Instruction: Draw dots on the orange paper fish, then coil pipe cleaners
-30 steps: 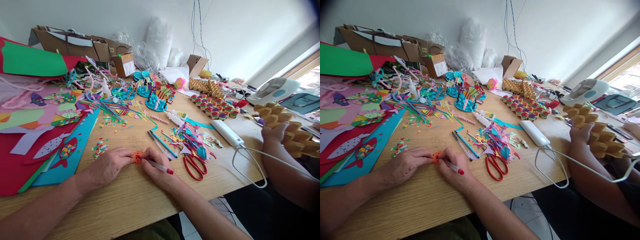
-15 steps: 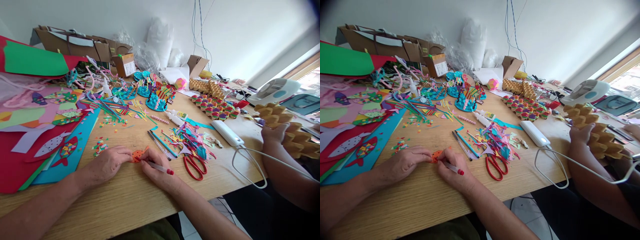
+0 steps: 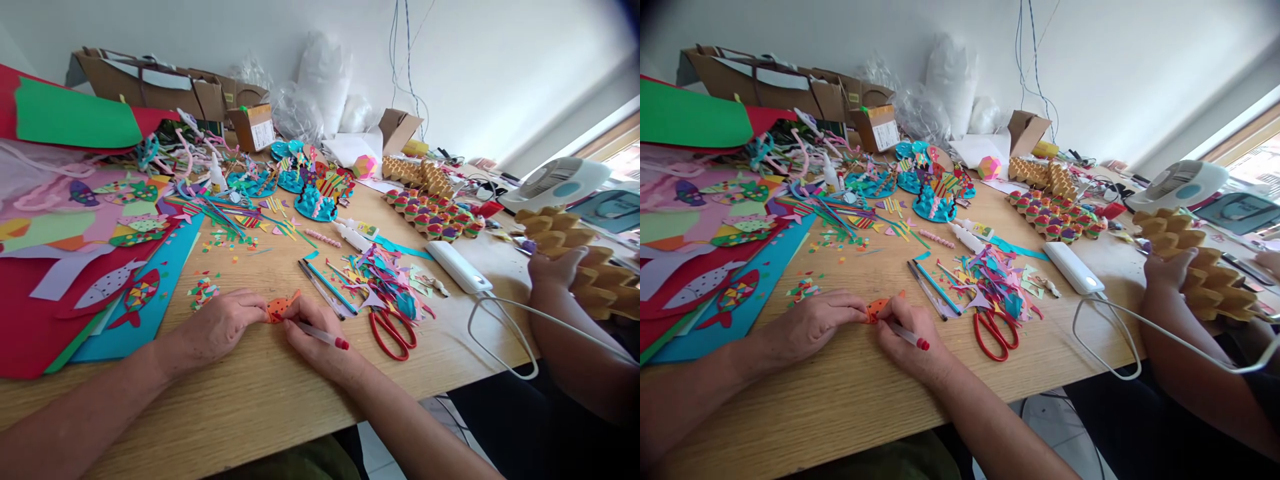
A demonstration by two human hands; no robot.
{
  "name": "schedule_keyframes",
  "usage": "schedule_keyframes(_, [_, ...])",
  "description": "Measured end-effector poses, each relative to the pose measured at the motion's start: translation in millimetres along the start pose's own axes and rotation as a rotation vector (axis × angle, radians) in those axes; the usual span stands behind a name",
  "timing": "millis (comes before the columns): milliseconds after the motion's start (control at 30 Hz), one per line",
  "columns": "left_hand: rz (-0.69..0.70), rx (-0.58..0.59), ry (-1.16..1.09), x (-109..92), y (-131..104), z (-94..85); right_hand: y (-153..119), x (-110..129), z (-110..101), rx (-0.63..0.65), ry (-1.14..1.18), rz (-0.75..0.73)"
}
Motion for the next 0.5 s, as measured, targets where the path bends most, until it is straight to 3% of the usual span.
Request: schedule_keyframes(500, [0.004,-0.007,0.004,-0.1,0.5,0.8,-0.4,-0.2,-0.3,0.004,-0.025,-0.019])
Point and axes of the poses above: each hand's wrist, its own y-axis towards the middle knuckle, its own z-axis out of the palm, x = y × z, the point moved 7 cm from there along y, towards the middle knuckle, and after that the axes turned 6 degrees about -x, right-handed, at the moved point
